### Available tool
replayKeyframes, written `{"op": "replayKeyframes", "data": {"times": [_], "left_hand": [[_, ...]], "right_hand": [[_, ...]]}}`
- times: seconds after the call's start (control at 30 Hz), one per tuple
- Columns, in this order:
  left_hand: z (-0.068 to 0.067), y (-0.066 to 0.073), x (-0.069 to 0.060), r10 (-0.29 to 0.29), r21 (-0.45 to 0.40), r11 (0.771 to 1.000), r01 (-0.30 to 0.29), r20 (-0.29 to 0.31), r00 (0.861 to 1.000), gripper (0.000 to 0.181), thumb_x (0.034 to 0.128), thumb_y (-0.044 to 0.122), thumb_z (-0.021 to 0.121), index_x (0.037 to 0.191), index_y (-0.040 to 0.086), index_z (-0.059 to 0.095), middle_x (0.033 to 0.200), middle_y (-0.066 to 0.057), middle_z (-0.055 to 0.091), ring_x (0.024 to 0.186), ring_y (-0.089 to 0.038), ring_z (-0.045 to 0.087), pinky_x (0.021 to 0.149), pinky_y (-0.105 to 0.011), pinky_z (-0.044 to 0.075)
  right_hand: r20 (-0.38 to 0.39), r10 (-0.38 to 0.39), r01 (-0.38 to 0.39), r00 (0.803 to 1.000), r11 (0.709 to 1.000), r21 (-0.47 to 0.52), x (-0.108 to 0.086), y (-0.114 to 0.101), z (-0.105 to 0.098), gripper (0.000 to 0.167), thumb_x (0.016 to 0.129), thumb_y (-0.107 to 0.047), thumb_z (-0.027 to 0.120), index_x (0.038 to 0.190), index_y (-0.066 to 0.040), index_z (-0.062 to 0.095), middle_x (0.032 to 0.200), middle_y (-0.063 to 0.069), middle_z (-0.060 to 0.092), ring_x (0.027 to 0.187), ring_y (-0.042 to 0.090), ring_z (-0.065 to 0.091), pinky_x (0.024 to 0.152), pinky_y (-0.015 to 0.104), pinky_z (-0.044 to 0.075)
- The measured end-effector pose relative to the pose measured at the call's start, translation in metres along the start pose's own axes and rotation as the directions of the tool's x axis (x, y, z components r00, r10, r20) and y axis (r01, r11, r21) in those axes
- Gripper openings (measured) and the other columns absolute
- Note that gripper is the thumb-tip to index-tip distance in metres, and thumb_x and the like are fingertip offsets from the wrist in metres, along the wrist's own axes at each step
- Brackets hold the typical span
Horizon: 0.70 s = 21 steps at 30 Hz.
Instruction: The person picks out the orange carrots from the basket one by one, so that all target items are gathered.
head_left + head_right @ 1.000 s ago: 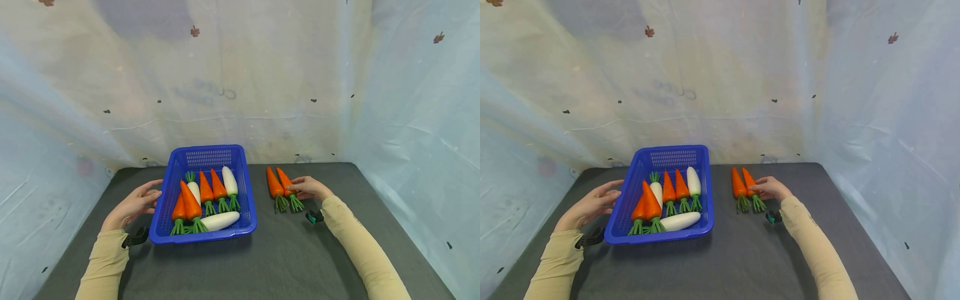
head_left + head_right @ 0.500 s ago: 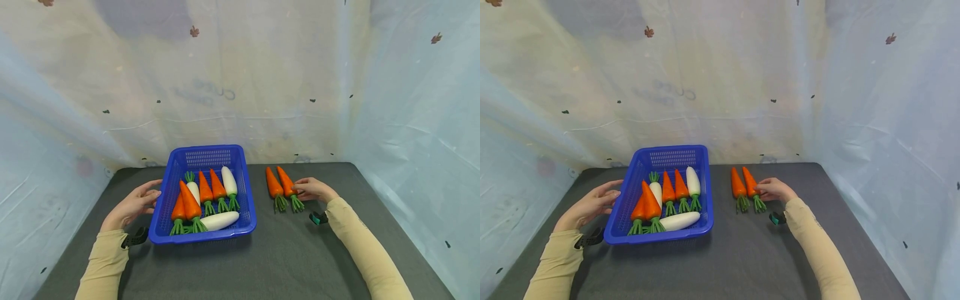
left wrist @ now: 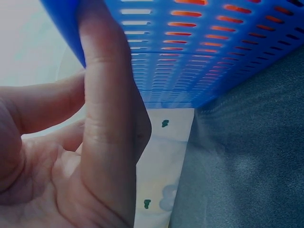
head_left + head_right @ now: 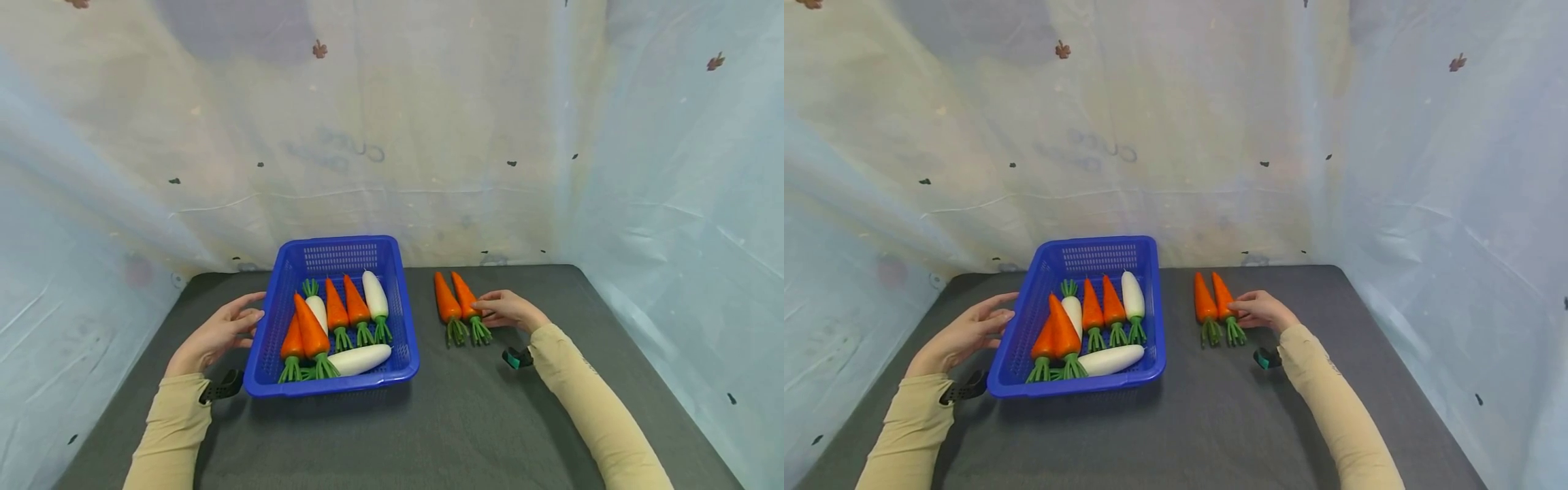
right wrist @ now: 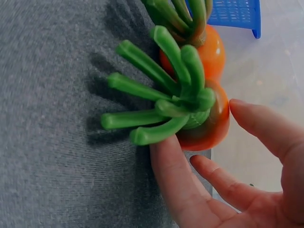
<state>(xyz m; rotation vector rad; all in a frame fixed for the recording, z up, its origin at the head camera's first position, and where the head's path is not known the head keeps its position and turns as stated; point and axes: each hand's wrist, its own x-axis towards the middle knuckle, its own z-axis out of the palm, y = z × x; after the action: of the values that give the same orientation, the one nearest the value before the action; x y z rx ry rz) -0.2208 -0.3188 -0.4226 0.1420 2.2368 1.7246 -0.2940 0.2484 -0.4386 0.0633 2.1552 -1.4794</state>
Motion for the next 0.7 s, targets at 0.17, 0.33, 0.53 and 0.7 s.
{"op": "replayKeyframes", "data": {"times": [0.17,0.33,0.53,0.7], "left_hand": [[0.000,0.000,0.001,-0.002,-0.007,1.000,0.002,0.006,1.000,0.068,0.0993,0.032,0.052,0.152,0.009,0.016,0.117,-0.020,0.057,0.092,-0.029,0.062,0.081,-0.045,0.054],[0.000,0.000,0.001,-0.002,-0.015,1.000,0.002,0.004,1.000,0.068,0.0989,0.032,0.053,0.152,0.010,0.017,0.117,-0.020,0.056,0.092,-0.030,0.062,0.081,-0.045,0.054],[-0.001,-0.001,0.001,0.004,-0.006,1.000,-0.004,0.010,1.000,0.069,0.0988,0.033,0.053,0.152,0.009,0.017,0.115,-0.018,0.057,0.091,-0.027,0.062,0.081,-0.044,0.054],[-0.001,0.000,0.000,0.006,-0.007,1.000,-0.006,0.016,1.000,0.071,0.0986,0.033,0.053,0.153,0.009,0.015,0.114,-0.018,0.058,0.089,-0.026,0.062,0.080,-0.043,0.054]], "right_hand": [[0.003,0.007,-0.007,1.000,1.000,0.001,-0.003,-0.001,-0.002,0.055,0.098,-0.025,0.056,0.139,0.007,0.039,0.122,0.026,0.051,0.100,0.031,0.062,0.091,0.046,0.048],[0.007,0.017,-0.017,1.000,1.000,-0.004,-0.007,-0.002,-0.008,0.056,0.098,-0.027,0.054,0.139,0.007,0.038,0.124,0.031,0.050,0.106,0.038,0.059,0.093,0.048,0.047],[0.001,-0.001,0.001,1.000,1.000,-0.004,-0.012,-0.014,-0.017,0.060,0.100,-0.030,0.051,0.144,0.006,0.031,0.129,0.033,0.047,0.115,0.043,0.053,0.097,0.051,0.043],[0.021,-0.070,0.069,0.997,0.997,0.044,-0.018,-0.037,-0.018,0.064,0.100,-0.030,0.051,0.147,0.004,0.025,0.136,0.034,0.039,0.122,0.045,0.046,0.100,0.052,0.039]]}}
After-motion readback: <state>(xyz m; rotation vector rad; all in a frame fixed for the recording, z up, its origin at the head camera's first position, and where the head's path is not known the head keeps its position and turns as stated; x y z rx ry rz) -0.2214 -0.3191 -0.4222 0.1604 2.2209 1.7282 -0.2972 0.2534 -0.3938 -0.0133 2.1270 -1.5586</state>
